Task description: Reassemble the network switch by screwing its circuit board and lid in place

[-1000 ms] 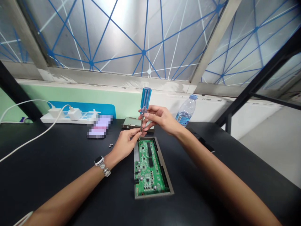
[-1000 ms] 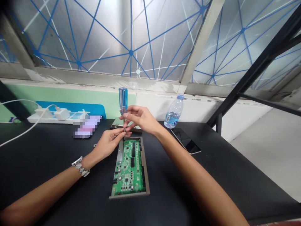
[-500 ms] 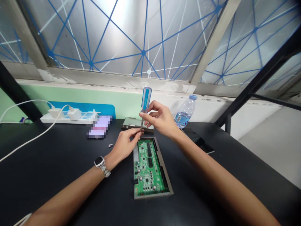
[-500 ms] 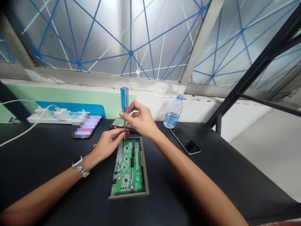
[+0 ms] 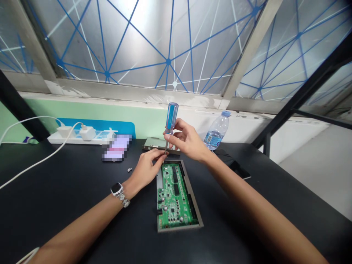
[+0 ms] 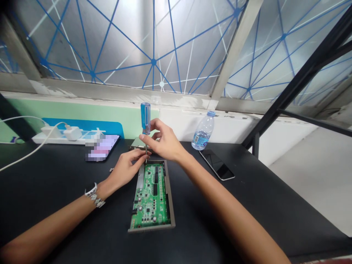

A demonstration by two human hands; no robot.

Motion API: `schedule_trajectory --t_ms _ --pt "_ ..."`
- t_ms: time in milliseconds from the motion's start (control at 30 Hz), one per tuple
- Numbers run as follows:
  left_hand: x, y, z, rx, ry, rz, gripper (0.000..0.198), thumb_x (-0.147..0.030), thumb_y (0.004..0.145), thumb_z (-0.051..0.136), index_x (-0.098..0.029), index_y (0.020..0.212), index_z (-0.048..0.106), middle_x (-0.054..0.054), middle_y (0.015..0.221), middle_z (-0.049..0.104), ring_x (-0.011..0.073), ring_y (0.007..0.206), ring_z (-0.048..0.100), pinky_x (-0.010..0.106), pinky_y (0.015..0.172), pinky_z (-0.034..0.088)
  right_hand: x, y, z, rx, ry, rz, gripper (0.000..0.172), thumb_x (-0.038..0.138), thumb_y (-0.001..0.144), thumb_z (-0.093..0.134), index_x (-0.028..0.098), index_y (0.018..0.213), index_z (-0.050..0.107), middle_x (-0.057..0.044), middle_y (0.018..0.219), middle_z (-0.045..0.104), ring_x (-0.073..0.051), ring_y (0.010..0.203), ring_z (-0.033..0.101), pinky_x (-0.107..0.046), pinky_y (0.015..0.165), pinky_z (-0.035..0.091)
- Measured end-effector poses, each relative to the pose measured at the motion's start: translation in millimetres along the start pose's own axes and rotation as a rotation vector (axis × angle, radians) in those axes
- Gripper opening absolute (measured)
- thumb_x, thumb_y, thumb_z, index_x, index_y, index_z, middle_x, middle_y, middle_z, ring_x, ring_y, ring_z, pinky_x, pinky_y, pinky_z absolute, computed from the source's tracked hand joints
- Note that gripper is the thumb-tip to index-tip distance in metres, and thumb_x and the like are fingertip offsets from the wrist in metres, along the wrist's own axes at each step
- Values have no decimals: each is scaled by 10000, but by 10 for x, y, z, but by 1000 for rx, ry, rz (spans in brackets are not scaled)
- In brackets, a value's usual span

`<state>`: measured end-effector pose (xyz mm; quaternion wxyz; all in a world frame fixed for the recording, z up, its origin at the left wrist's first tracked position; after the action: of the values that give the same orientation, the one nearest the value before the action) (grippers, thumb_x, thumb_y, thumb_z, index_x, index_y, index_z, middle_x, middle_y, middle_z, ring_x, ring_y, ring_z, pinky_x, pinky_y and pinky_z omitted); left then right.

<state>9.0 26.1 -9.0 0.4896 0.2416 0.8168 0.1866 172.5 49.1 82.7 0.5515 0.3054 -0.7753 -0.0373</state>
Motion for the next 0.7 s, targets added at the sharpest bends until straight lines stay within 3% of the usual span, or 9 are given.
schedule_trajectory --t_ms 133,500,700 --pt "8 2 -13 24 15 3 214 -269 971 537 -201 977 740 53 963 744 206 863 669 313 772 489 -55 51 -84 170 226 75 329 391 802 698 186 1024 568 -89 1063 674 -154 710 666 -253 493 499" --pt "26 9 -45 57 50 40 203 -250 968 514 -186 988 706 51 964 713 188 865 665 303 775 525 -198 100 -129 172 363 41 326 355 779 776 199 951 548 -32 877 674 -165 699 695 -240 472 560" --pt "145 47 -161 231 181 61 212 -118 874 543 -173 1041 663 62 1019 652 162 818 650 280 742 542 -191 111 -134 162 336 15 313 339 788 768 203 943 533 -21 891 641 -154 681 692 -227 457 541"
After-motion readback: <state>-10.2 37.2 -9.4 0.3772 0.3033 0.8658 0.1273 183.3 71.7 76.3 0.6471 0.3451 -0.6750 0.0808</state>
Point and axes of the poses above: each hand's wrist, its own y-axis towards the middle knuckle, its own z-axis out of the palm, x = y × z, the point moved 1 cm from there along y, towards the middle knuckle
